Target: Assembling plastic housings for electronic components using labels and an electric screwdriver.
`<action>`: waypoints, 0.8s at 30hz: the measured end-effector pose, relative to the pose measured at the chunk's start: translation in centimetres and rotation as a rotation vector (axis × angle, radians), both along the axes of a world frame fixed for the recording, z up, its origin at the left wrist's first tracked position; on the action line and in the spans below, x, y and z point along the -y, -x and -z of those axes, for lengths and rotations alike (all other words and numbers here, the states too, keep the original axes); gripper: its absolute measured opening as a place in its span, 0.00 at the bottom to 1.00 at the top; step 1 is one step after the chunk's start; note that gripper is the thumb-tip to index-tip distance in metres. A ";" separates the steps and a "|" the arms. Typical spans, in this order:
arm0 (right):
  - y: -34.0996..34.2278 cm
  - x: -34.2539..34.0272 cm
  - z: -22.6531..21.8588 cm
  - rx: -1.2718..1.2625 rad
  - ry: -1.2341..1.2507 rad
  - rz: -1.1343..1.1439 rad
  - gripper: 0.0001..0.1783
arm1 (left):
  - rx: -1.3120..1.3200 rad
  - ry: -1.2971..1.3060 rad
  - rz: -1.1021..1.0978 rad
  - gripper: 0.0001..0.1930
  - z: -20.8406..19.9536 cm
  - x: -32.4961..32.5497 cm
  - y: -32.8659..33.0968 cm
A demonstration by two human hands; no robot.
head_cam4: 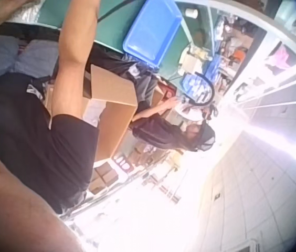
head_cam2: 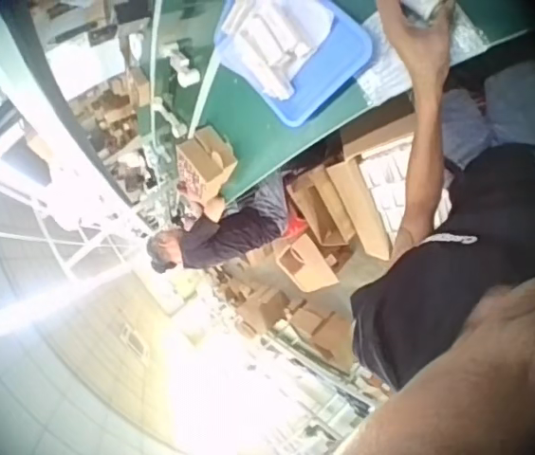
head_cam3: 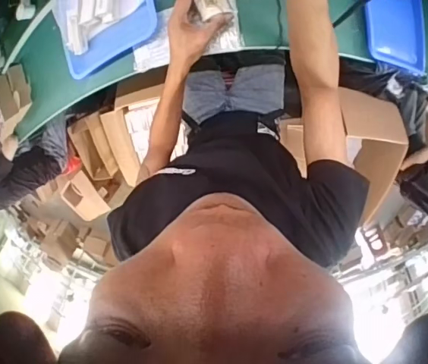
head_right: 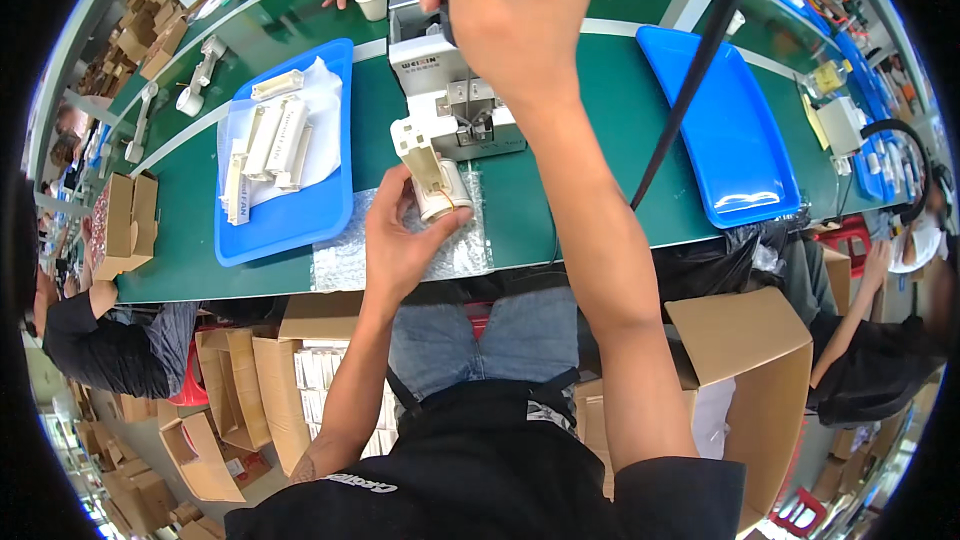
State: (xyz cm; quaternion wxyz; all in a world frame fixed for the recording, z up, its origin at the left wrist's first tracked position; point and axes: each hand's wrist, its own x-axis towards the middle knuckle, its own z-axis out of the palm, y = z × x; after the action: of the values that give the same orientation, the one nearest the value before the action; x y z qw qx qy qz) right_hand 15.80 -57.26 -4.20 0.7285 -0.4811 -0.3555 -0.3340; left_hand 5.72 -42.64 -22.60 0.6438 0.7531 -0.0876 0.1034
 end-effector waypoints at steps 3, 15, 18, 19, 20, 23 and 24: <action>-0.2 -0.4 0.5 0.018 -0.001 -0.029 0.20 | 0.005 -0.014 -0.006 0.34 0.3 -0.1 0.0; 2.0 -0.7 0.3 -0.073 0.029 0.005 0.20 | 0.031 -0.041 -0.016 0.34 0.3 -0.3 0.1; 0.5 -0.6 0.9 0.157 -0.203 -0.386 0.28 | 0.036 -0.063 -0.013 0.35 -0.1 0.0 -0.1; -1.8 -1.1 0.9 0.432 -0.407 -0.785 0.32 | 0.041 -0.080 -0.008 0.35 -0.2 0.1 -0.2; 2.1 -1.4 0.3 0.134 -0.227 -0.360 0.37 | 0.030 -0.080 -0.024 0.35 0.0 -0.3 -0.1; 6.0 1.8 -0.1 -0.089 -0.015 -0.088 0.44 | 0.062 -0.131 -0.044 0.36 0.0 -0.2 -0.2; 4.1 3.8 -0.3 -0.349 0.166 -0.587 0.42 | 0.073 -0.119 -0.044 0.37 0.1 -0.2 -0.3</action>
State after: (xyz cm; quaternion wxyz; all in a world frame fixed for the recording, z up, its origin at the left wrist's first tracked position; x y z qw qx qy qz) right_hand 11.67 -61.03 -3.90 0.8015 -0.4658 -0.3749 0.0071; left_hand 6.02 -42.43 -22.69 0.5917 0.7876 -0.1005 0.1395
